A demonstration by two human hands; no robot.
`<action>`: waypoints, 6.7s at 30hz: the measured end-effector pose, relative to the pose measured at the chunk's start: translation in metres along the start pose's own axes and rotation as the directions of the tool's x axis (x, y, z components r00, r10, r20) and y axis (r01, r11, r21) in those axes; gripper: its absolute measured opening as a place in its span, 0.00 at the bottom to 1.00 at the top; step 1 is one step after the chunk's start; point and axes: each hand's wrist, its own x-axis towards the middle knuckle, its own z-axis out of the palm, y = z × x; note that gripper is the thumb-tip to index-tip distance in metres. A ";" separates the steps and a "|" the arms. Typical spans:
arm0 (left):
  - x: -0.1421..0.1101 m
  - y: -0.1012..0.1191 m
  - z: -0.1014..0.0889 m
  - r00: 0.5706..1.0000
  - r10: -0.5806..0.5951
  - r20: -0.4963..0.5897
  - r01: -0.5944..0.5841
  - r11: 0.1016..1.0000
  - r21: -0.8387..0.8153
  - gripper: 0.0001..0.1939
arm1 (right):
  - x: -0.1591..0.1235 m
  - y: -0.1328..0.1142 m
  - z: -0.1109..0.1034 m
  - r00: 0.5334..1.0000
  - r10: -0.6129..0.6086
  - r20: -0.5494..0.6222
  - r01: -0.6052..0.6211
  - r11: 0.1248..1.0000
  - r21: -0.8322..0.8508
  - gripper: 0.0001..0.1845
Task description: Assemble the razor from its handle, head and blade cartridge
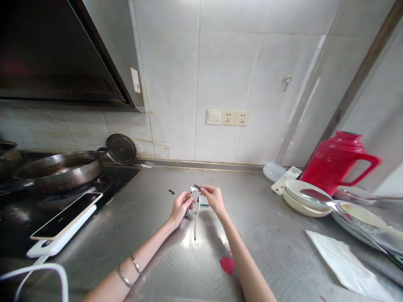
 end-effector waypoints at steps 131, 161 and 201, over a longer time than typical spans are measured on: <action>0.028 0.019 -0.044 0.912 -0.108 -0.395 0.101 0.994 -0.040 0.12 | -0.047 -0.024 0.054 0.948 0.315 0.040 -0.118 0.466 -0.877 0.16; 0.048 -0.002 -0.086 0.942 0.211 -0.263 0.055 0.673 0.738 0.13 | -0.008 0.053 -0.044 0.964 0.010 0.265 0.135 0.842 -0.522 0.31; 0.050 -0.025 -0.086 0.964 0.200 -0.175 0.116 0.279 0.953 0.23 | -0.010 0.043 -0.042 0.976 0.109 0.187 0.019 0.819 -0.573 0.22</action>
